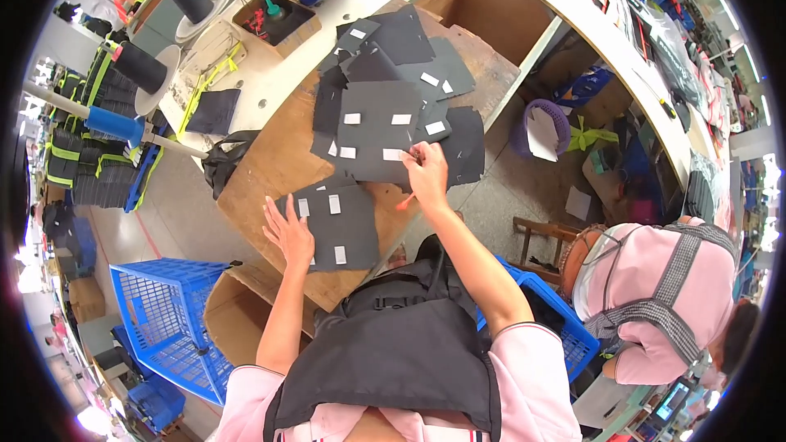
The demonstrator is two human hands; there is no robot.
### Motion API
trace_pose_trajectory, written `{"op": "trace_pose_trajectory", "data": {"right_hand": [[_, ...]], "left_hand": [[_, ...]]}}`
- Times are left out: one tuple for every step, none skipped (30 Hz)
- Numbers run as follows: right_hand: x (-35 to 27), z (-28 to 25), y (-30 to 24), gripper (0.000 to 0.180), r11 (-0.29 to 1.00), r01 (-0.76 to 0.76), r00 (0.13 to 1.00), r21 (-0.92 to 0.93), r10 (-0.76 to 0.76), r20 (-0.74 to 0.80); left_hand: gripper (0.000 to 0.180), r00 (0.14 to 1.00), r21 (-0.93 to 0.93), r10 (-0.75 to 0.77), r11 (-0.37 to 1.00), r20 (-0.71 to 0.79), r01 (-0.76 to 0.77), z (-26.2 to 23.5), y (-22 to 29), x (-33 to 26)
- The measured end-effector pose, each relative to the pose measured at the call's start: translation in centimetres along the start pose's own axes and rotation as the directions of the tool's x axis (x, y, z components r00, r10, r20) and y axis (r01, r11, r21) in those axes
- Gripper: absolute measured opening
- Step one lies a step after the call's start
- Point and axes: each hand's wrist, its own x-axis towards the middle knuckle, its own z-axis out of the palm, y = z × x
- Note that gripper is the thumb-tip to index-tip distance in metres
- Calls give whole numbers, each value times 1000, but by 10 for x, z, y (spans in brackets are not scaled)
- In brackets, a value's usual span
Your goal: Manually inspect and sort small rectangular fabric or material components at a manufacturing workstation.
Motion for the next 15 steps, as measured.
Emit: {"op": "trace_pose_trajectory", "data": {"right_hand": [[-6, -11, -24, 17, 1000, 25, 998, 13, -25, 49], [-13, -26, -54, 17, 998, 49, 995, 25, -51, 87], [-16, -42, -71, 17, 998, 53, 995, 20, -55, 80], [-20, -61, -83, 17, 982, 188, 951, -2, -182, 251], [-24, -79, -95, 18, 948, 317, 862, -2, -287, 418], [-29, -94, -110, 24, 982, 164, 810, 95, -189, 556], [-32, -107, -117, 21, 976, 160, 743, 150, -219, 633], [-34, -119, -119, 18, 968, 150, 673, 199, -247, 697], [-37, -131, -118, 19, 971, 43, 622, 235, -210, 754], [-40, -139, -116, 20, 963, -67, 568, 261, -178, 804], [-46, -141, -119, 22, 934, -138, 591, 329, -189, 784], [-49, -145, -114, 22, 934, -140, 606, 330, -183, 774], [-50, -148, -108, 21, 934, -191, 640, 302, -115, 760], [-53, -150, -104, 20, 929, -244, 667, 277, -47, 744], [-58, -153, -107, 14, 939, -230, 691, 256, -28, 722]], "left_hand": [[61, 999, 30, -33, 999, -24, 34, -9, 4, 2], [61, 999, 25, -39, 999, -25, 39, -19, 12, 7], [64, 992, -253, 60, 964, -111, -86, -29, 24, 14], [69, 968, -499, 129, 837, -216, -223, -40, 40, 20], [75, 960, -606, 217, 745, -178, -281, -58, 64, 26], [82, 940, -703, 306, 635, -151, -320, -75, 86, 33], [88, 910, -786, 413, 549, -41, -284, -86, 98, 39], [95, 847, -859, 528, 459, 57, -228, -92, 110, 43], [99, 757, -964, 624, 265, 194, 28, -96, 120, 46], [95, 603, -944, 728, 222, 326, 242, -107, 126, 50], [90, 460, -890, 804, 177, 377, 420, -115, 130, 45], [86, 299, -796, 870, 157, 391, 585, -117, 135, 41], [76, 312, -805, 846, 205, 432, 558, -116, 135, 33], [62, 331, -788, 834, 183, 441, 588, -120, 136, 21], [54, 346, -769, 798, 215, 494, 602, -122, 136, 11]]}}
